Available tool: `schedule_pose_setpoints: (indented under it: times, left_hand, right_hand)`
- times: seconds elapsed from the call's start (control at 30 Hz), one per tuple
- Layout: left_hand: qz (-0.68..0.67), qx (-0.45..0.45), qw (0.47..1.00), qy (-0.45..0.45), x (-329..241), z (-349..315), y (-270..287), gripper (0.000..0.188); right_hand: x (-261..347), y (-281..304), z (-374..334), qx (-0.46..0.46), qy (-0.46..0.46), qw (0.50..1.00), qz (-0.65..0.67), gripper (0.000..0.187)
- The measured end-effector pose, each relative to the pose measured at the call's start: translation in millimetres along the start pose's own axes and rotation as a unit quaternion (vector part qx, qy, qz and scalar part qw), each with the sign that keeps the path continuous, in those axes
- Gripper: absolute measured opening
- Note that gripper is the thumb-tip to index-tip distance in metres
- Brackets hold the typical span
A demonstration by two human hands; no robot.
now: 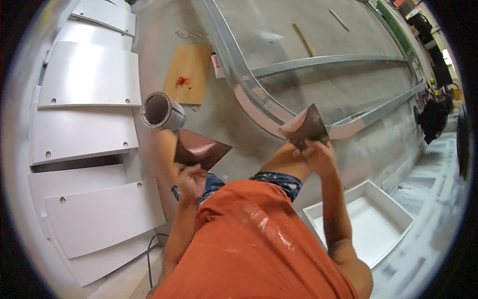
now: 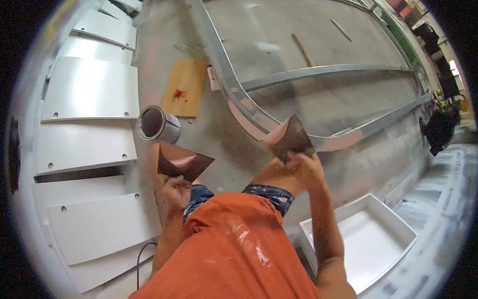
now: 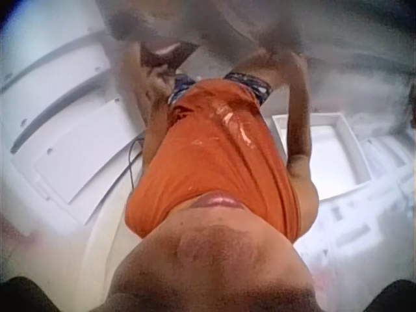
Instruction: The recorder is applying a pinkish putty or filler to a metal frame using a metal scraper tool.
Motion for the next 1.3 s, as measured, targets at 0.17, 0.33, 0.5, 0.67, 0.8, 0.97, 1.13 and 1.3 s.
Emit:
schedule_pose_setpoints:
  times: [0.17,0.33,0.5,0.67,0.8,0.97,1.13,1.3]
  left_hand:
    - [0.056,-0.156,0.986,0.01,21.9,-11.5,-24.5,0.021]
    - [0.088,-0.166,0.982,0.019,47.8,-5.4,-38.9,0.033]
    - [0.088,-0.158,0.978,0.1,83.6,7.9,-70.0,0.034]
    - [0.129,-0.137,0.973,0.133,106.2,39.8,-86.0,0.033]
    - [0.158,-0.126,0.967,0.158,118.8,54.8,-102.5,0.032]
    - [0.192,-0.131,0.956,0.179,116.4,57.1,-65.8,0.031]
    - [0.182,-0.101,0.948,0.242,125.0,62.8,-45.7,0.038]
    - [0.212,-0.125,0.934,0.26,125.6,77.1,-35.5,0.031]
  right_hand:
    - [54.1,15.4,25.9,0.139,-0.026,0.99,0.003,0.033]
    - [59.2,72.6,22.1,0.091,0.025,0.99,0.103,0.035]
    - [41.4,116.4,-13.2,-0.13,0.061,0.988,-0.056,0.033]
    - [67.5,40.4,-43.7,-0.218,0.218,0.7,-0.644,0.047]
    - [50.8,25.3,-23.1,-0.25,0.229,0.582,-0.739,0.049]
    - [25.7,44.0,-22.9,-0.271,0.208,0.552,-0.761,0.042]
    - [44.1,19.3,-27.2,-0.29,0.219,0.552,-0.751,0.044]
    - [8.3,14.0,-9.2,-0.315,0.252,0.528,-0.747,0.045]
Point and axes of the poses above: each hand's wrist, its own z-axis towards the middle knuckle, its own y-axis out of the back of the hand, x = y × z, the point moved 10 cm from there along z, towards the middle knuckle, and after that the axes turned 12 degrees about -y, right-handed, at the moved point
